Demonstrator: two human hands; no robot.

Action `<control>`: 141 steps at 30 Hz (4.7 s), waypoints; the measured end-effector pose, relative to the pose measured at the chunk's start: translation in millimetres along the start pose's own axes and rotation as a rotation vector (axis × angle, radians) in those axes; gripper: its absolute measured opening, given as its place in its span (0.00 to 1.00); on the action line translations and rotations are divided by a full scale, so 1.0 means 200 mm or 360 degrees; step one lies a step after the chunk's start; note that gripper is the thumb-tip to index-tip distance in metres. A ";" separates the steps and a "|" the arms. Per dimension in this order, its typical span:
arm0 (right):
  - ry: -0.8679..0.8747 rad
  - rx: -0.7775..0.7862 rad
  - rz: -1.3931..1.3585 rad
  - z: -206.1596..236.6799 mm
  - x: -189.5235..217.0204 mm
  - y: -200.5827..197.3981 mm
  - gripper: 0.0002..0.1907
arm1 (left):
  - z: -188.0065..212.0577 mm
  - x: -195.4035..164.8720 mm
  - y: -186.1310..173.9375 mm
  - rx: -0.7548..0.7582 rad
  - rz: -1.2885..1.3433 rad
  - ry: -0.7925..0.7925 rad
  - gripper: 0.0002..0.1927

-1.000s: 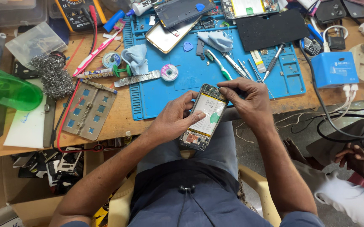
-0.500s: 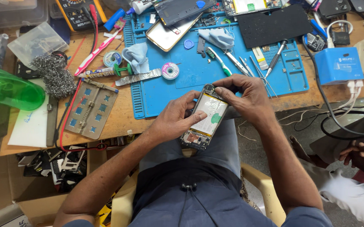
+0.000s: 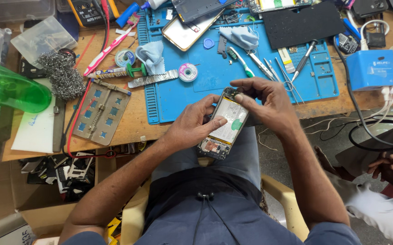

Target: The person solders components on a small circuit board with a soldering iron on a blue repair mat, repositioning the board and applying flux. They then scrub the board with a toothbrush, wipe it, and finally hold a disassembled phone on their lap while connecting a cable to it.

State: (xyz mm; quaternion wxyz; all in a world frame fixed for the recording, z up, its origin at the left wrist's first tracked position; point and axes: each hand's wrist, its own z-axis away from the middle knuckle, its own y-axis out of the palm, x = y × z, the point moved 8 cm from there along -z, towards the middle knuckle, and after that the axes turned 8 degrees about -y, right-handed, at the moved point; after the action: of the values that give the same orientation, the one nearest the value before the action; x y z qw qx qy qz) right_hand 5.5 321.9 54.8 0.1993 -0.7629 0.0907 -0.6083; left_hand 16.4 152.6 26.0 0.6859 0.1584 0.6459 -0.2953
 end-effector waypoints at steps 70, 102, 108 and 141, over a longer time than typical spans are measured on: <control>0.0187 -0.1576 0.1082 1.12 -0.76 -1.10 0.11 | 0.02 0.18 0.47 -0.0085 0.0377 -0.0220 0.08; 0.0343 0.0036 -0.0533 1.39 -0.75 -0.29 0.15 | -0.45 0.03 1.04 0.0311 0.1174 -0.0300 0.11; 0.0688 -0.0251 -0.0377 1.73 -1.06 -0.64 0.13 | -0.60 -0.27 0.63 0.0233 0.1213 0.0261 0.03; 0.0249 -0.1078 -0.1369 1.77 -0.75 -0.52 0.18 | 0.07 0.13 0.85 0.0492 -0.0199 -0.0214 0.11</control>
State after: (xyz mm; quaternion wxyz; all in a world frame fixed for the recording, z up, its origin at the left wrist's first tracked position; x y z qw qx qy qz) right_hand 298.9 541.9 -99.9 -0.3311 -0.7052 -0.0240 -0.6265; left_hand 131.5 270.6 -26.6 0.6754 0.2012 0.5541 -0.4431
